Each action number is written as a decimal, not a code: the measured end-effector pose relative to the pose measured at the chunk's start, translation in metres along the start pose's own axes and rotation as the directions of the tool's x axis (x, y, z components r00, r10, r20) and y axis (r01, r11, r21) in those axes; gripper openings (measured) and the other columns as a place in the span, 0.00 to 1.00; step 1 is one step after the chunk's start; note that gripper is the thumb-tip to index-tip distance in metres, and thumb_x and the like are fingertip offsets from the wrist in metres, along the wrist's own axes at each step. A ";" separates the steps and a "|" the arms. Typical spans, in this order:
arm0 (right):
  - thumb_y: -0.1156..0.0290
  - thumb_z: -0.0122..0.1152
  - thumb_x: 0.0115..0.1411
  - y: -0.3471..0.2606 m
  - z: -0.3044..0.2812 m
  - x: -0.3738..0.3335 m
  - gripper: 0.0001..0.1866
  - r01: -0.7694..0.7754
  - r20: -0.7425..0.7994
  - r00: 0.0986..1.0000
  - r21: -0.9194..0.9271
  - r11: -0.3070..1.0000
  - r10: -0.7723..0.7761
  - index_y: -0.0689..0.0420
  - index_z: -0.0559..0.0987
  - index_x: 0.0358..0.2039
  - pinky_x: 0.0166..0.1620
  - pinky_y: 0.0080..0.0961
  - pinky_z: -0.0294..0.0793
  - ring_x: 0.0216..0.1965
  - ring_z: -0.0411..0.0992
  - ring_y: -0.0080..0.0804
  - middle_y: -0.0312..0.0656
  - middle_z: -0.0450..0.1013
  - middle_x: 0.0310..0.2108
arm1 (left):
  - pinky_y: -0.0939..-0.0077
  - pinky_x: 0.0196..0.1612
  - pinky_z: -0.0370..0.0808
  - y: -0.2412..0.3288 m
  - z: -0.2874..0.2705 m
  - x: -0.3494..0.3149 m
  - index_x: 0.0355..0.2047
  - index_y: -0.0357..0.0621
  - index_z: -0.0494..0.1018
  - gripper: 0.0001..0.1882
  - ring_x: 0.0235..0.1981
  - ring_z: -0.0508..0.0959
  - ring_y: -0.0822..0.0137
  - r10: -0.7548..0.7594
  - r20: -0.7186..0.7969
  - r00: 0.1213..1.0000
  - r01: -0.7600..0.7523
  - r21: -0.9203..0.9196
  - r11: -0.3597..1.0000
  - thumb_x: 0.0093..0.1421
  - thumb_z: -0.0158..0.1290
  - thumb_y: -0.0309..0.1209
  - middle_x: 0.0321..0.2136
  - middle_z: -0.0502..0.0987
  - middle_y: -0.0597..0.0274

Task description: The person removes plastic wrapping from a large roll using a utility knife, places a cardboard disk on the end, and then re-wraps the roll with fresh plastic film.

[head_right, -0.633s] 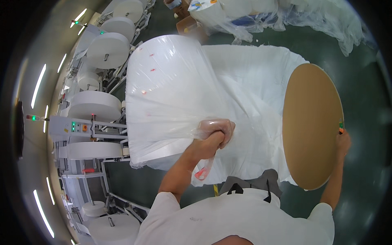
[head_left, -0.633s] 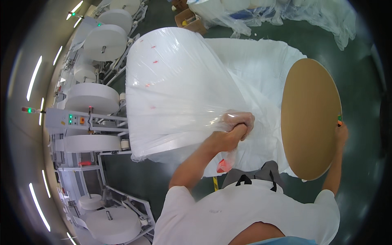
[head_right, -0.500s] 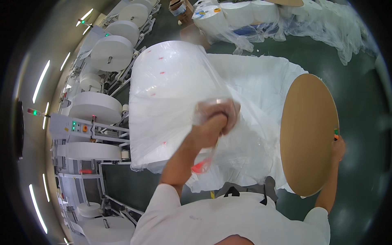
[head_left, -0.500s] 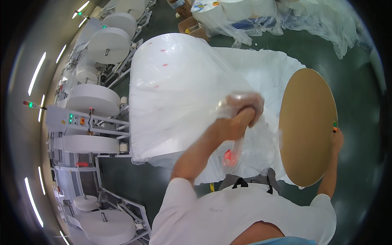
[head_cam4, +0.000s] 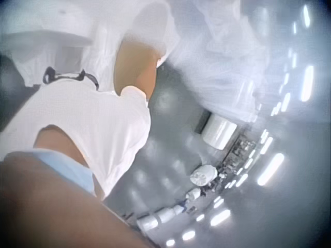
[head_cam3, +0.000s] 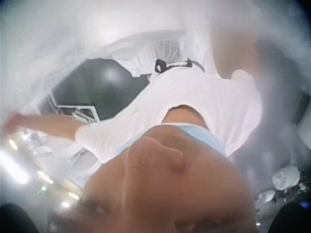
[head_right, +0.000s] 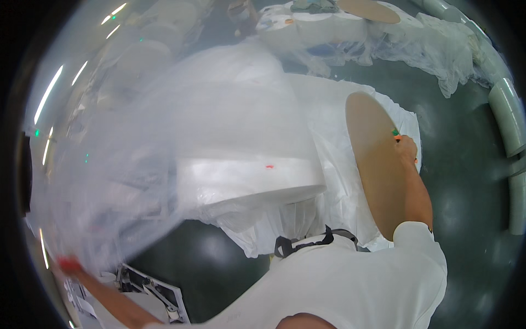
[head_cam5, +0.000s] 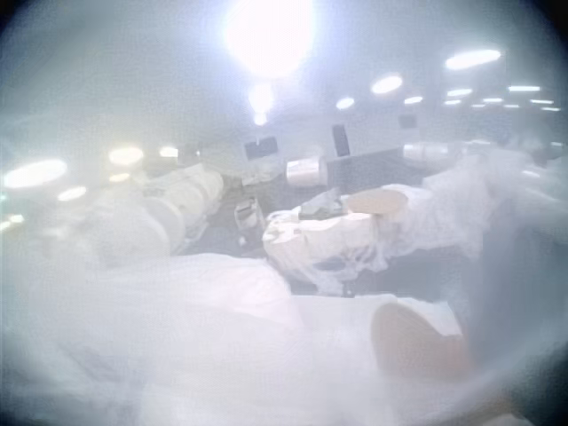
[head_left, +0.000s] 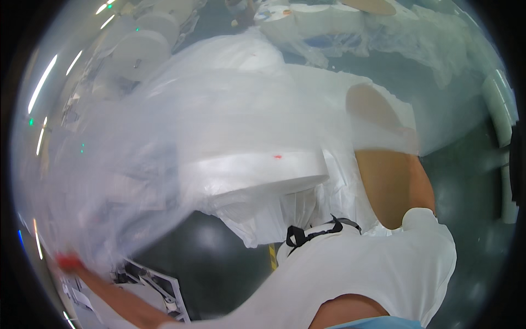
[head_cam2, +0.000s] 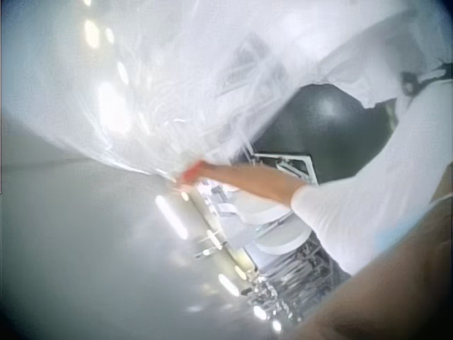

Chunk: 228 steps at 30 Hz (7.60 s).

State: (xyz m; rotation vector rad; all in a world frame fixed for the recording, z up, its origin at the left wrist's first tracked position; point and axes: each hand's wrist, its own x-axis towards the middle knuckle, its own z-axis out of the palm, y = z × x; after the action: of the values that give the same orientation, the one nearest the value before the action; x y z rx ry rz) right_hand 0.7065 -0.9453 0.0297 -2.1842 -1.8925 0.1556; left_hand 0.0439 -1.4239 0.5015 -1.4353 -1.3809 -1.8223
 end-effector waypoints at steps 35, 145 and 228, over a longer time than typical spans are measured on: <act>0.71 0.62 0.54 -0.184 0.031 -0.020 0.13 0.230 0.261 0.936 0.054 0.972 -0.236 0.62 0.88 0.36 0.47 0.44 0.84 0.40 0.84 0.54 0.57 0.84 0.35 | 0.73 0.18 0.61 -0.179 0.200 -0.438 0.35 0.44 0.66 0.53 0.16 0.62 0.68 -0.967 -0.138 -0.215 0.971 -0.141 -0.196 0.60 0.26 0.88 0.20 0.66 0.62; 0.65 0.74 0.60 -1.223 0.387 1.380 0.14 0.696 0.054 0.228 0.690 0.201 -0.972 0.65 0.83 0.32 0.37 0.38 0.76 0.25 0.74 0.45 0.51 0.78 0.23 | 0.76 0.24 0.64 -1.099 1.219 0.171 0.33 0.42 0.69 0.32 0.22 0.62 0.72 -0.737 -0.318 0.597 -0.198 -0.948 0.248 0.71 0.53 0.63 0.21 0.63 0.67; 0.87 0.65 0.46 -2.256 0.733 1.877 0.18 -0.649 0.088 0.757 -0.017 0.761 0.648 0.58 0.84 0.39 0.50 0.41 0.82 0.45 0.83 0.50 0.44 0.85 0.42 | 0.75 0.42 0.79 -2.931 2.181 0.388 0.47 0.36 0.75 0.16 0.35 0.79 0.69 -0.622 0.702 -0.346 0.904 0.428 -0.019 0.59 0.60 0.15 0.37 0.80 0.61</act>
State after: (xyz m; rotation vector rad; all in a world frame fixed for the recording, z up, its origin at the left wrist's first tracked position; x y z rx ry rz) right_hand -1.3465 1.2757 0.0466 -2.7714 -1.0632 0.3911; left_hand -1.4488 1.7844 -0.4878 -1.5280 -3.6688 -2.1683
